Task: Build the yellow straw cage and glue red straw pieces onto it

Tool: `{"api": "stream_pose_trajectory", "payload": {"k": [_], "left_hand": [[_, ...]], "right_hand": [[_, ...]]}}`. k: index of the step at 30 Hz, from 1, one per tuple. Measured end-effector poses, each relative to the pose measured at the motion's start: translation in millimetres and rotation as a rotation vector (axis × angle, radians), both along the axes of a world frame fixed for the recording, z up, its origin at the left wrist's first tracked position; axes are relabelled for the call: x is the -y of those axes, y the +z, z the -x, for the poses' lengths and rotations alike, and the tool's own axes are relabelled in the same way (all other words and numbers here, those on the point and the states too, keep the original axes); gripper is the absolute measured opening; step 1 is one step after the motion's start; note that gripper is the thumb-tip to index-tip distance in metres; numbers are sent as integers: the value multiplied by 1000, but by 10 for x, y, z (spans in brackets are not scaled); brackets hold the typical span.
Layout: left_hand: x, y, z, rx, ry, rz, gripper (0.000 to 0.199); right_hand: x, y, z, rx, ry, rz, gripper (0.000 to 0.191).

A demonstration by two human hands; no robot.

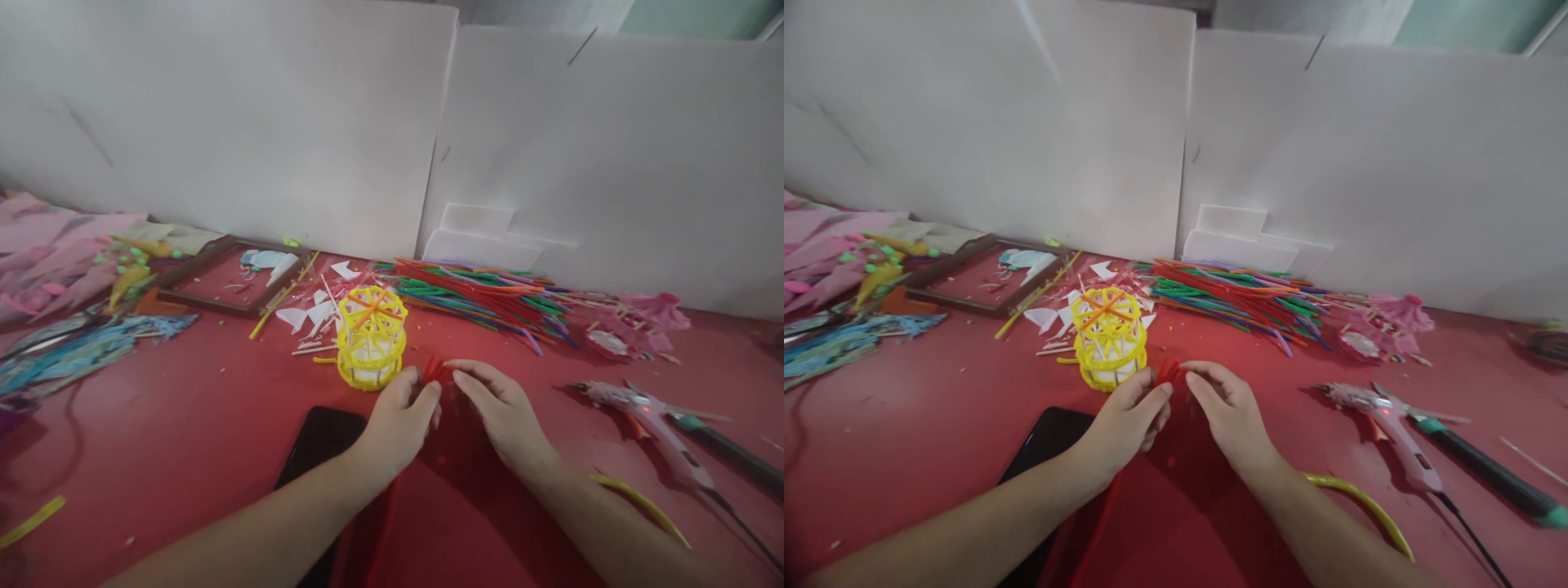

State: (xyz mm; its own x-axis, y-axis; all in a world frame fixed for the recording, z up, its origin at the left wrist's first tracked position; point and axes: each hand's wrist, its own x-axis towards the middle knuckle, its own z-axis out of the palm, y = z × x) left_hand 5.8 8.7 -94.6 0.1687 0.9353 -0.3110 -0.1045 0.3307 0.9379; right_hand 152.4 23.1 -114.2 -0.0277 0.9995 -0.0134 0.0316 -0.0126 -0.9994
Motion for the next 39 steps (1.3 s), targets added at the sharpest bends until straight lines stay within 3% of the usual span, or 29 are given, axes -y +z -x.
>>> {"api": "stream_pose_trajectory", "payload": {"k": [8,13,16,19,22,24,28,39], "left_hand": [[-1,-9,0,-53,-30,-39,25],[9,1,1,-20,-16,-5,27],[10,8,2,5,-16,18,28],[-2,15,1,31,-11,39,27],[-16,16,0,42,-12,53,23],[-17,9,2,38,-18,48,22],[-5,-9,11,10,-95,20,23],[-10,20,10,56,-108,34,18]], "right_hand": [[-34,-5,-6,75,-60,18,22],[-80,-28,-6,-109,-132,79,17],[-104,-31,-26,-225,-154,127,28],[-94,-35,-31,-184,-121,110,39],[-65,-38,-19,-169,-90,41,25],[-46,-32,-11,-197,-28,50,43],[-26,-3,-8,-153,93,109,28],[-20,36,-12,-85,177,79,31]]}}
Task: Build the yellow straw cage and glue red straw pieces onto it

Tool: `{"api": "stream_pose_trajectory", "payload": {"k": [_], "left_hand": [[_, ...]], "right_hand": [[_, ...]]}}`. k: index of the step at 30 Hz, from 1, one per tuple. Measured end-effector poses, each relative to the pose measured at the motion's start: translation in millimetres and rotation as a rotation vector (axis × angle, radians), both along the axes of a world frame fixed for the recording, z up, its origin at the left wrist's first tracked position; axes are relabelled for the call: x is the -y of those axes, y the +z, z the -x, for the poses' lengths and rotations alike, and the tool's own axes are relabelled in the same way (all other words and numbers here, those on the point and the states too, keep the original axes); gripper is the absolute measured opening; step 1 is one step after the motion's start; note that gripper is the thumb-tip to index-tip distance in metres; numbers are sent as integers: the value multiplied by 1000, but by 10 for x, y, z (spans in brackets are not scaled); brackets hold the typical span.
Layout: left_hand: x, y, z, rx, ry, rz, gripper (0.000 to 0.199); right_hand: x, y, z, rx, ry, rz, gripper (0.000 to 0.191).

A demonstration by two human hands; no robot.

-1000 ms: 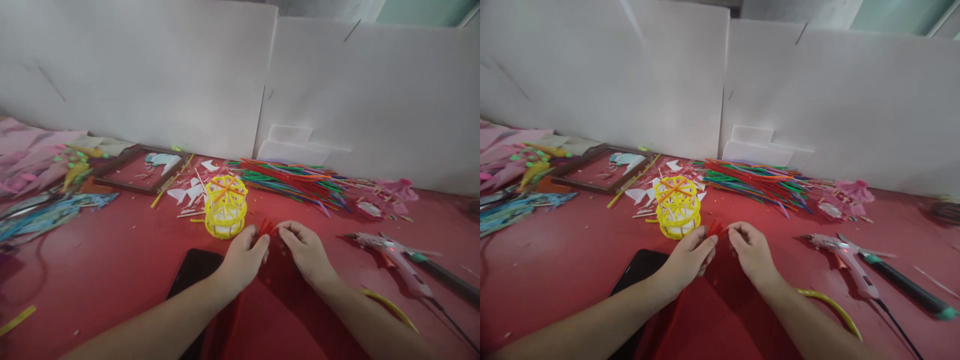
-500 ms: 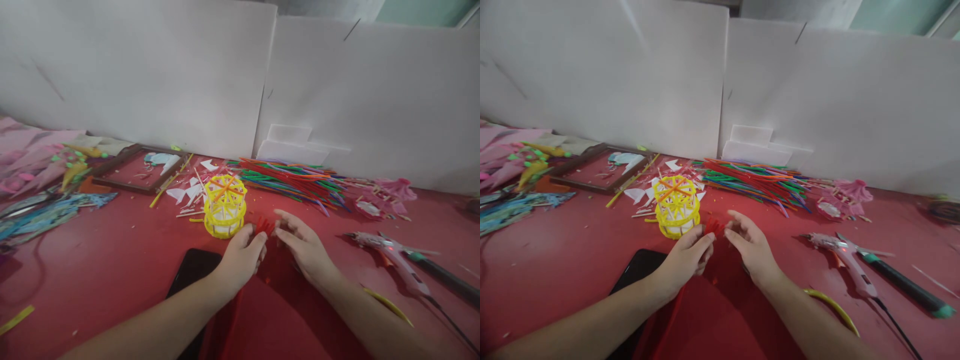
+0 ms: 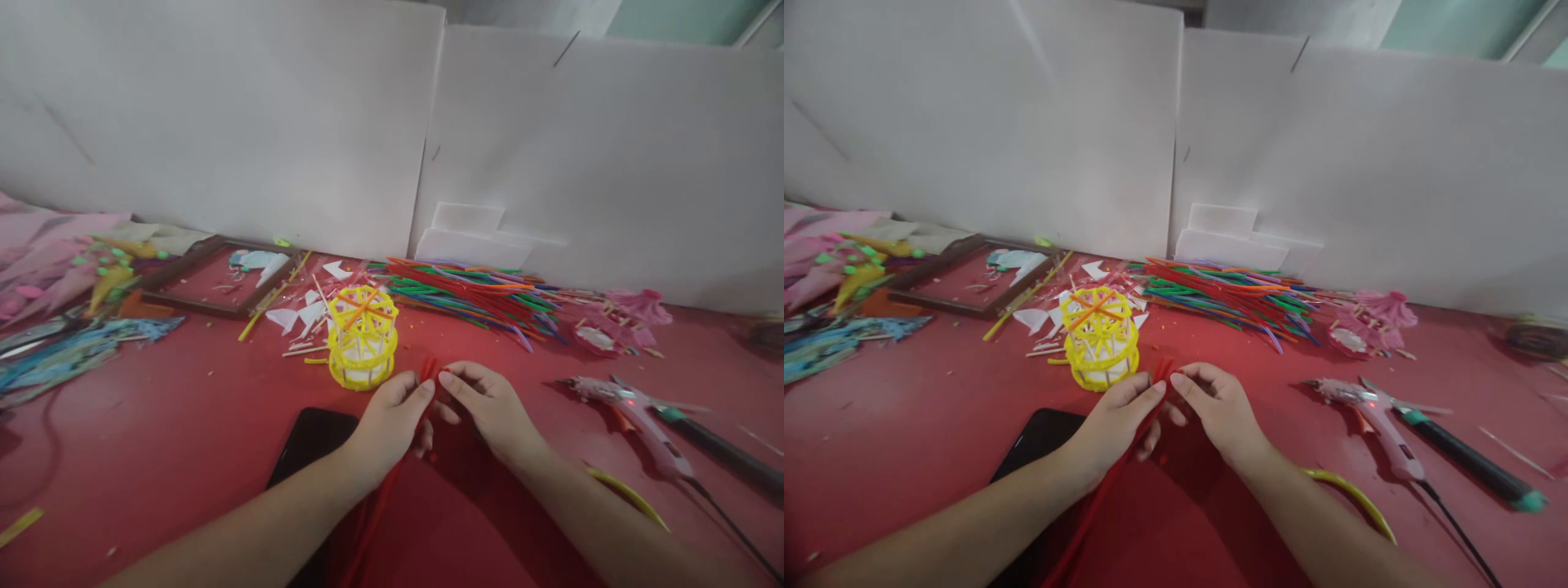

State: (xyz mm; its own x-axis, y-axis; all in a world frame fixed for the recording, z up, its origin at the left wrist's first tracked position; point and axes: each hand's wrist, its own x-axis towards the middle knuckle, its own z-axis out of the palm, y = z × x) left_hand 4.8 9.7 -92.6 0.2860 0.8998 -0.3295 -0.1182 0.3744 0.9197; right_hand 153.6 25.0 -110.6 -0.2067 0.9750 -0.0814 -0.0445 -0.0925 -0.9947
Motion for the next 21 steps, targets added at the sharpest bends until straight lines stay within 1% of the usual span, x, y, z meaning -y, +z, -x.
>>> {"api": "stream_pose_trajectory", "payload": {"k": [5,9,12,15,21], "left_hand": [[12,-10,9,-33,-1,-28,19],[8,-23,13,-58,-5,-34,18],[1,-31,12,-67,-11,-46,19],[-2,-38,12,-64,-14,-52,21],[-6,-54,7,-37,1,-57,23]], "right_hand": [[5,32,-10,22,38,-24,29],[2,2,-6,23,38,-17,29],[-3,-39,-3,16,-65,-54,27],[-6,-58,-6,0,-169,-88,30],[-10,-15,-12,40,-229,-87,28]]}}
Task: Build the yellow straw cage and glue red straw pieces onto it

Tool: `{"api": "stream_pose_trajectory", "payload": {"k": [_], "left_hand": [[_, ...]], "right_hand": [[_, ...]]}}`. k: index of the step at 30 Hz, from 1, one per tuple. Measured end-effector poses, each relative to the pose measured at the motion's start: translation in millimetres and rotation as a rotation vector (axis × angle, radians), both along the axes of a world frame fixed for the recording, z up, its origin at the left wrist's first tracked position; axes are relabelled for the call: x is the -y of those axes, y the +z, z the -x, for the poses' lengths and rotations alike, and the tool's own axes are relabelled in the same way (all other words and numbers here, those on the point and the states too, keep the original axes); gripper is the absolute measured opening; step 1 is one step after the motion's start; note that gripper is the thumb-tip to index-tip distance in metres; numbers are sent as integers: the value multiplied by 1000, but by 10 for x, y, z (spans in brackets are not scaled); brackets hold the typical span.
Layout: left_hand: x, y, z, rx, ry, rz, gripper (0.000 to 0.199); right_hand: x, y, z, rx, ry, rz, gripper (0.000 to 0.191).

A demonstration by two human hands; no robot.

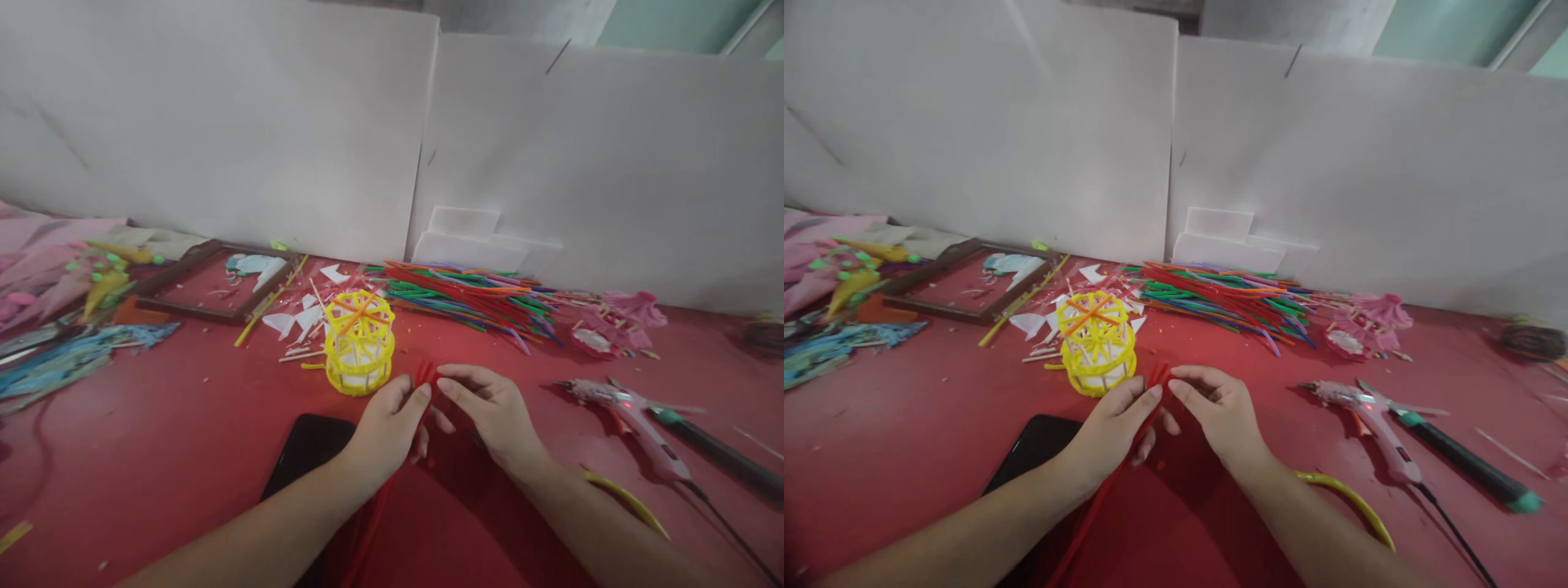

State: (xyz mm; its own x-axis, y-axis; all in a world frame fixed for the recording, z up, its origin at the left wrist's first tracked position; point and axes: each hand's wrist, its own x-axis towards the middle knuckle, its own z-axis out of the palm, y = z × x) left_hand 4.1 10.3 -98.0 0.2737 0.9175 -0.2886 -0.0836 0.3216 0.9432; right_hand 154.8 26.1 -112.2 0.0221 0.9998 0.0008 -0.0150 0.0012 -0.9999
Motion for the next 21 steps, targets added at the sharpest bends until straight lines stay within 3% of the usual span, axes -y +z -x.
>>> {"api": "stream_pose_trajectory", "payload": {"k": [5,14,21], "left_hand": [[-3,-7,3,2,12,-8,23],[8,32,-5,-19,-17,21,19],[20,48,-14,35,-34,33,24]], "right_hand": [[9,23,16,11,41,-3,28],[1,35,19,34,-2,-15,25],[-41,-9,12,-69,-52,-3,24]]}}
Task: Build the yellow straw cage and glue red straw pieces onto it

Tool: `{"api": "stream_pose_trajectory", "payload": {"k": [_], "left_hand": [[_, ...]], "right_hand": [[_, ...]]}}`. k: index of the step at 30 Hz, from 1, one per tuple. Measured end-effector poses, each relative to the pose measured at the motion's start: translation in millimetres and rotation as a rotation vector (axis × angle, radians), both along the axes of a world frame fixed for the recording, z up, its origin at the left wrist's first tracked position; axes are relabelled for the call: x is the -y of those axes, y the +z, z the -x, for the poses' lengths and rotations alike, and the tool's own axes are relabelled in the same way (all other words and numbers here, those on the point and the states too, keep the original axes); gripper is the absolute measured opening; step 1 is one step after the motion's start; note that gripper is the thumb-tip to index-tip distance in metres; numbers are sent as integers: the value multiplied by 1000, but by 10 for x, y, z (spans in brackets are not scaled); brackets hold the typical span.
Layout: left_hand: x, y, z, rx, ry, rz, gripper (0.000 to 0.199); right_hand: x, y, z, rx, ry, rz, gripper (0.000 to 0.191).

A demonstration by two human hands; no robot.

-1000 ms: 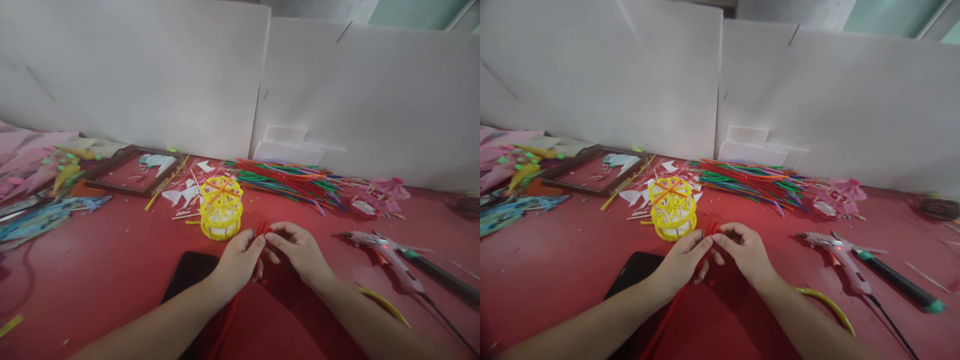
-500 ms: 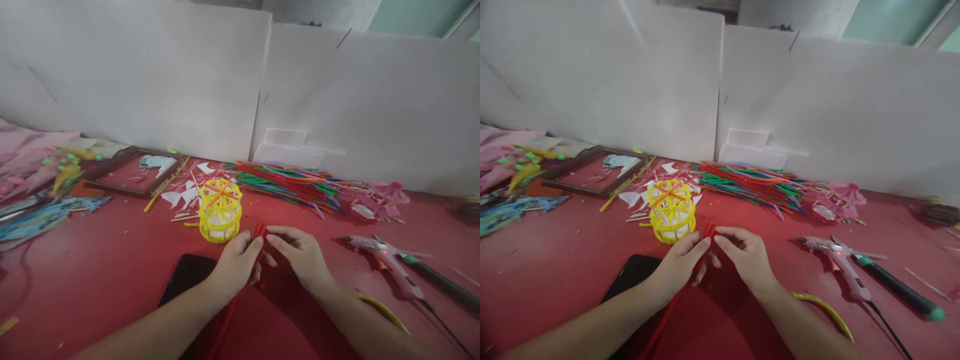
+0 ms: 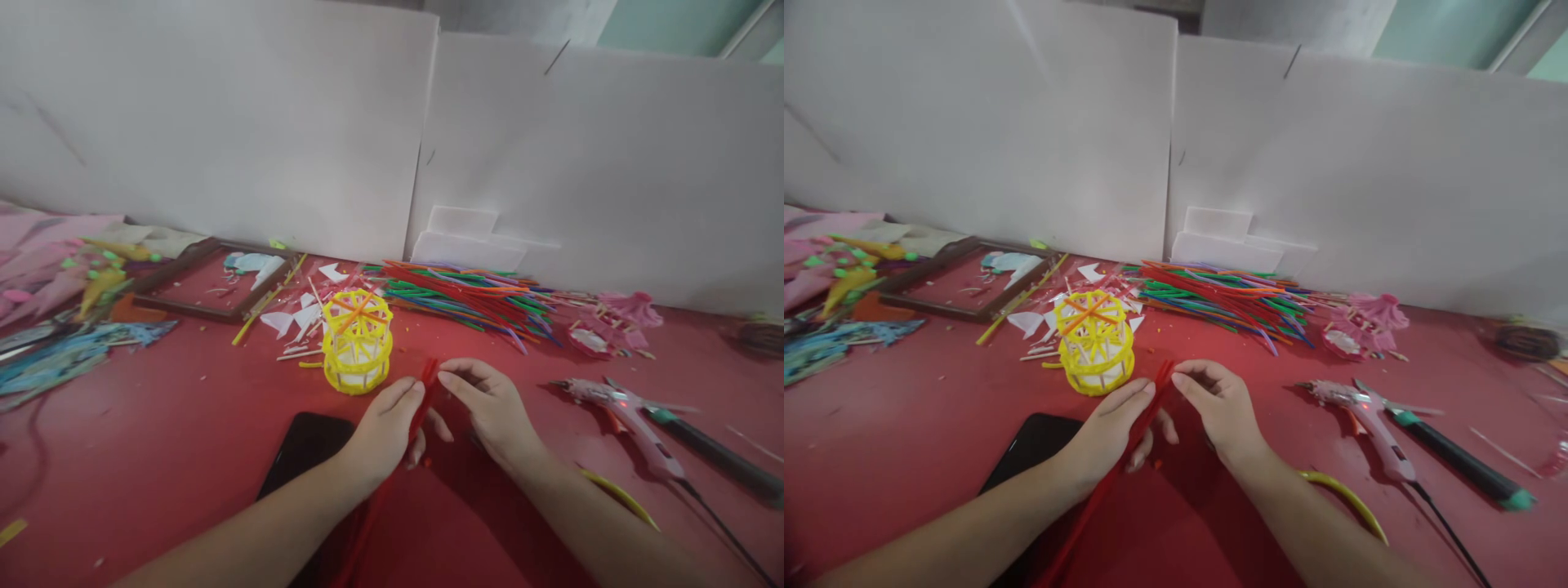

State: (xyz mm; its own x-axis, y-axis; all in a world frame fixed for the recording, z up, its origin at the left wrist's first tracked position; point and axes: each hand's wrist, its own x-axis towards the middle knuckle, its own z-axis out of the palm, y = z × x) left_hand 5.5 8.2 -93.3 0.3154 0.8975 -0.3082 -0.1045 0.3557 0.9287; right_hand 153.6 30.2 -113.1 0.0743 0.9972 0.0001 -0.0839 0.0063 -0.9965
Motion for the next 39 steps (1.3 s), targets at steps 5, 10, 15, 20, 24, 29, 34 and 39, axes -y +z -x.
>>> {"api": "stream_pose_trajectory", "payload": {"k": [5,10,15,20,24,29,34,39], "left_hand": [[9,-9,10,-18,-37,-13,23],[14,5,15,-30,-63,-22,24],[16,11,7,-62,-73,-30,24],[17,-4,14,-20,-85,-40,23],[13,-12,20,-5,-89,-37,23],[17,-12,15,2,-97,-24,22],[40,-8,18,4,-106,-28,23],[35,4,30,37,-122,-15,24]], "right_hand": [[-4,-8,8,-40,-65,2,24],[-5,-11,-1,-91,-107,31,29],[-22,-38,-16,-147,-90,55,32],[-6,4,-5,-159,-48,110,34],[-1,32,4,-175,1,116,34],[3,24,9,-180,42,97,40],[15,19,-2,-151,118,127,36],[10,24,-25,-180,121,119,34]]}}
